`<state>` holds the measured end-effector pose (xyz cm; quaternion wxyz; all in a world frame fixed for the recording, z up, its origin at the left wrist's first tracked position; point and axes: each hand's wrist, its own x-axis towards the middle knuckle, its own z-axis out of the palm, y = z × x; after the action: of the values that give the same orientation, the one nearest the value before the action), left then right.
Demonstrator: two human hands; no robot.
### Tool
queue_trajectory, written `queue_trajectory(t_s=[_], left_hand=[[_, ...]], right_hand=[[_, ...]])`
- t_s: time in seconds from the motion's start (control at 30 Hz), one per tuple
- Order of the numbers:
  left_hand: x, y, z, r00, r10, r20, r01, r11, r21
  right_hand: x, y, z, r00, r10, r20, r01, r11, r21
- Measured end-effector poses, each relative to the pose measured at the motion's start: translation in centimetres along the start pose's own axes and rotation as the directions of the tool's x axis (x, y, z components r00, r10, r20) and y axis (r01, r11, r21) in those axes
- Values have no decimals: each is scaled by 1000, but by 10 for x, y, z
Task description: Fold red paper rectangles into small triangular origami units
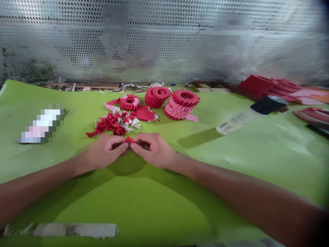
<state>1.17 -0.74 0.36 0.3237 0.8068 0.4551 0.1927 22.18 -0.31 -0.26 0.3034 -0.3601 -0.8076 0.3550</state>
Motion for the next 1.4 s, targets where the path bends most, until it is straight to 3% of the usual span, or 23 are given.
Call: queue_trajectory(t_s=[0.2,0.5,0.63,0.8,1.07,1.27,1.4], left_hand=[[1,-4,2,1000,-12,21,13,999,-44],[0,-8,-1,998,43,47,-35,989,-142],[1,-6,-1,996,62,60,-54,991,-122],[2,-7,0,998,53,45,-49,995,-92],[-2,-9,-2,990,67,122,-31,960,-277],[-1,-3,-3,993,90,76,-84,993,-78],[-1,-2,-3,989,124,80,-119,991,-60]], right_hand=[[-2,0,-3,993,-28,117,22,999,49],[1,3,-3,986,66,155,-76,995,60],[2,6,-3,978,29,205,-51,993,106],[2,6,-3,983,21,182,-37,996,81],[1,0,-3,994,2,112,-14,994,105],[0,-1,-4,993,55,103,-65,994,90],[0,0,-3,990,78,116,-89,992,86]])
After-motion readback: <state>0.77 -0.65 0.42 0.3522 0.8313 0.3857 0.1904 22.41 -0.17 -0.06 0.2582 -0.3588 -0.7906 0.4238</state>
